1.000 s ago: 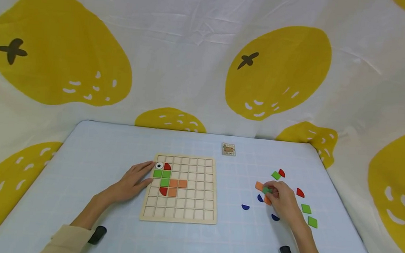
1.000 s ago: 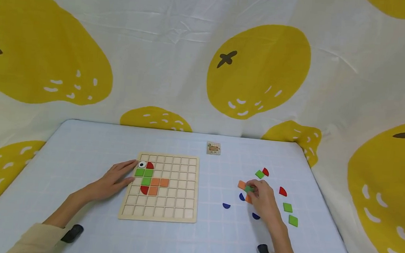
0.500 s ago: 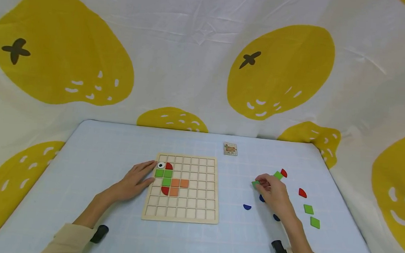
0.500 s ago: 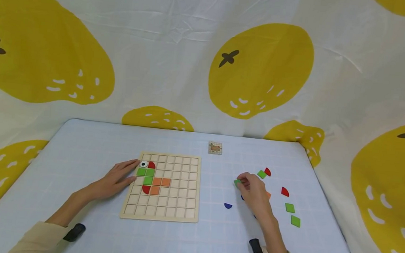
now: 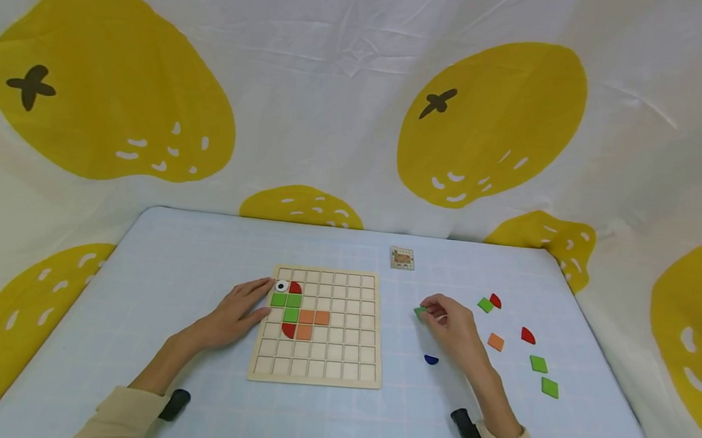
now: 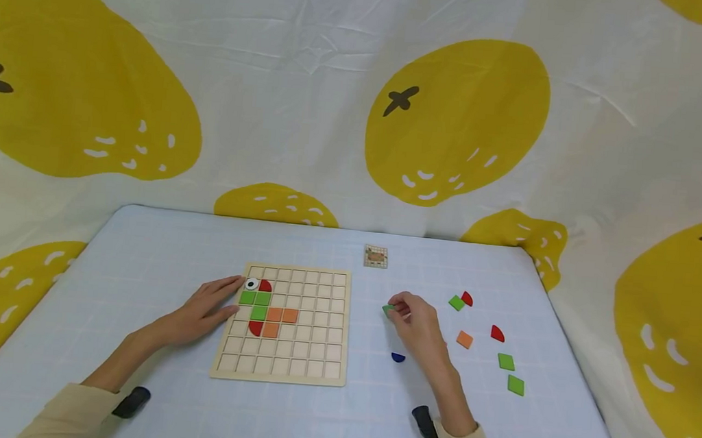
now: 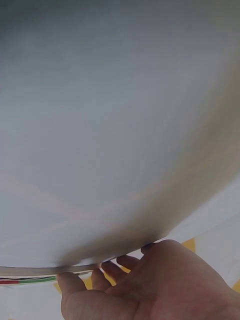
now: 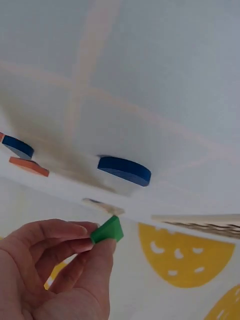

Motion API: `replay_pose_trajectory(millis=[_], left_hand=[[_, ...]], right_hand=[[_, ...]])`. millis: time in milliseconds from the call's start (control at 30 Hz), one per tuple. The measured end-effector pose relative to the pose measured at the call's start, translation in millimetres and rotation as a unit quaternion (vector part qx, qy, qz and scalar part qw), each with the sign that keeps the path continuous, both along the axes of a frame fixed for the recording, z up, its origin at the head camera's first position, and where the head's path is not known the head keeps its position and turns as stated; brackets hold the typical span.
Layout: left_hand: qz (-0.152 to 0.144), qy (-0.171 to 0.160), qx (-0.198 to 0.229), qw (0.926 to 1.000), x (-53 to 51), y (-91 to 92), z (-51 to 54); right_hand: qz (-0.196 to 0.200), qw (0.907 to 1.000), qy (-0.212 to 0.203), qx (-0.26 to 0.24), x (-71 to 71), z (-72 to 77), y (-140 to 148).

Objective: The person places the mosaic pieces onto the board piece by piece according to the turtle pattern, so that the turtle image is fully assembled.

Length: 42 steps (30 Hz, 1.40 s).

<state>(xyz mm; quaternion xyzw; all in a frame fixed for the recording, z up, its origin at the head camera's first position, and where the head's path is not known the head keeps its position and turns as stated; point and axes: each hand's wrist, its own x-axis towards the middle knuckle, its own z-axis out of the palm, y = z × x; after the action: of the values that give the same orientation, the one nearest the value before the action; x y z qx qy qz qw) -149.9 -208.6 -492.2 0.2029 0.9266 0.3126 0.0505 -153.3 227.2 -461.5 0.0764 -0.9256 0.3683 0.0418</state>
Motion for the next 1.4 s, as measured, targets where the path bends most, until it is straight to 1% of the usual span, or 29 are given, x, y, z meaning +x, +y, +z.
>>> replay_pose_trajectory(millis=[333,600,900,967,1133,1400], left_hand=[[-0.005,0.007,0.002,1.0,-1.1,-1.3,-3.8],[-0.001,0.0,-0.001,1.0,-1.0,-0.6,-3.4],[-0.002,-0.003,0.004,1.0,-0.8,-0.1,-2.2],[-0.001,-0.002,0.003,1.0,-0.6,-0.2,-2.2],[0.002,-0.002,0.001,1.0,-0.3,-0.5,-2.8],[-0.001,-0.003,0.0,1.0,-1.2,-0.7,-2.8]], right_hand=[[0.019,0.9995,0.001,-0.024,-4.1,1.6,-30],[0.042,0.9978,0.006,-0.052,-4.2,4.7,-49],[0.067,0.9936,0.009,-0.09,-5.3,2.7,-72],[0.074,0.9928,0.006,-0.094,-4.7,2.6,-78],[0.09,0.9907,-0.017,-0.101,-2.4,3.3,-94],[0.132,0.9842,-0.027,-0.115,1.7,2.6,-114]])
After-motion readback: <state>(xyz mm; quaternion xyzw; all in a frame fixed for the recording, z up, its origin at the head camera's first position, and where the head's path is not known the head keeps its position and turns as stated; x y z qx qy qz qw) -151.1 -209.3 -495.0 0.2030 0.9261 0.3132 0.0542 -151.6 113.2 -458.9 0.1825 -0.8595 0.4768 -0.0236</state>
